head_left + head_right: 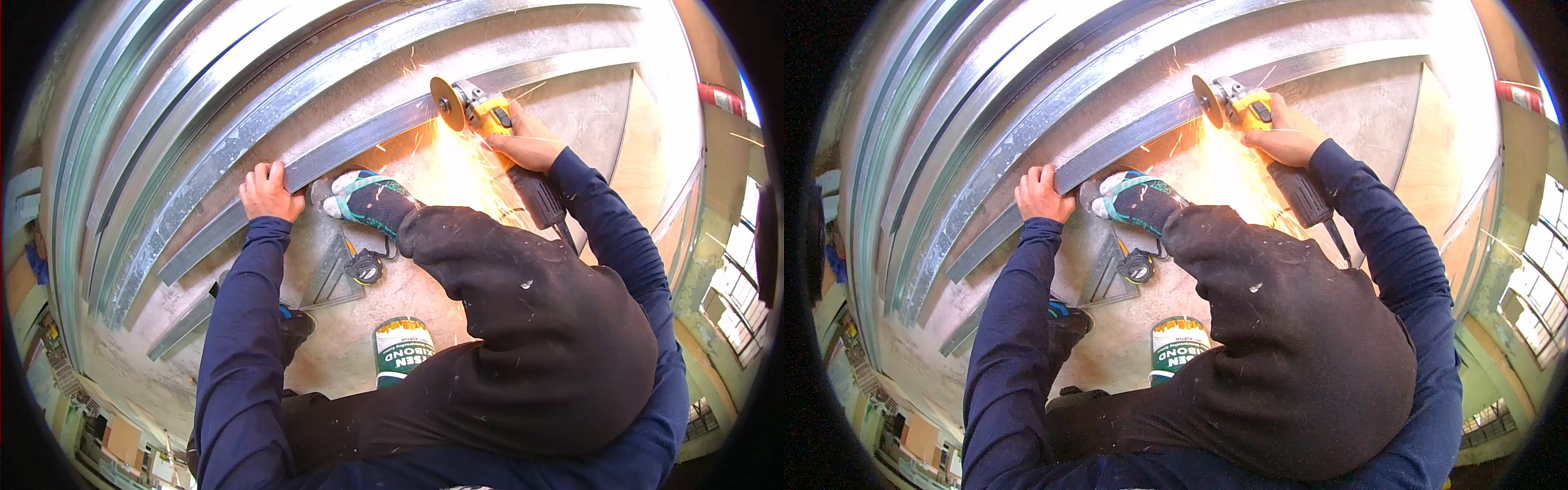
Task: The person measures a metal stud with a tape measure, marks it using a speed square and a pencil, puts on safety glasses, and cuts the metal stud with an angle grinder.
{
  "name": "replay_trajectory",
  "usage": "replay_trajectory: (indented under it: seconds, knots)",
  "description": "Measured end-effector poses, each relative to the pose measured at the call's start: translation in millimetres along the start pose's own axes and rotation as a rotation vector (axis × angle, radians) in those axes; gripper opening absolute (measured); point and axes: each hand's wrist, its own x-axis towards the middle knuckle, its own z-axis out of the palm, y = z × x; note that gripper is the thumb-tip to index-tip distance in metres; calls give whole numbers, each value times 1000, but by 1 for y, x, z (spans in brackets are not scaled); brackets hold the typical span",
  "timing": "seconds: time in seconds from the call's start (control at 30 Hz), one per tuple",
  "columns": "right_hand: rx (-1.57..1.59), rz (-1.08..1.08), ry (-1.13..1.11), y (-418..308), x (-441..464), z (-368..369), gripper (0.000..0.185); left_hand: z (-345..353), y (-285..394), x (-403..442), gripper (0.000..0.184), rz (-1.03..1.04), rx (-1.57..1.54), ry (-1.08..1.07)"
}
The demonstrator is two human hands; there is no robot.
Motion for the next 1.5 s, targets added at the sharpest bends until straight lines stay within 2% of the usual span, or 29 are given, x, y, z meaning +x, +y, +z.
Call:
replay_trajectory:
  seconds: [0.07,0.13,0.17,0.37,0.43,0.57,0.63,0.77,0.87,0.97,1.03,1.13,1.23,1.3,1.43,1.5]
  knots:
    - [24,5,-6,2,1,1,87,0,1,0,47,-4,-8,2]
    - [19,24,16,4,5,5,72,0,1,0,46,-6,-16,5]
    - [19,24,16,6,5,5,72,0,1,0,46,-4,-23,13]
    - [36,56,1,-3,4,-2,73,-1,1,0,47,-10,-28,2]
    - [-2,25,-5,-8,-1,-6,89,-1,1,0,47,-18,-29,-15]
    - [40,80,-17,1,7,1,75,-1,2,0,47,-13,-30,1]
    - [49,-27,49,4,10,2,73,-2,2,0,47,-14,-31,-10]
    - [30,-37,49,-7,8,-4,86,-1,2,0,47,-17,-37,2]
    - [132,17,17,-13,3,-7,85,-9,5,1,50,-19,-62,-26]
    - [178,-69,93,-4,3,-3,85,-7,1,1,53,-20,-100,-44]
    - [334,-87,127,1,0,1,82,-7,1,2,54,-22,-119,-40]
    - [444,-158,156,9,-5,2,76,0,-2,0,53,3,-111,1]
    - [476,-111,141,12,-15,0,72,12,-3,-1,54,3,-37,80]
    - [481,-109,141,15,-19,0,72,11,6,-6,60,-78,-20,124]
    - [482,-78,129,11,-31,0,74,-10,21,-7,68,-108,25,130]
    - [492,-58,121,16,-31,4,76,-26,25,-4,76,-108,-44,18]
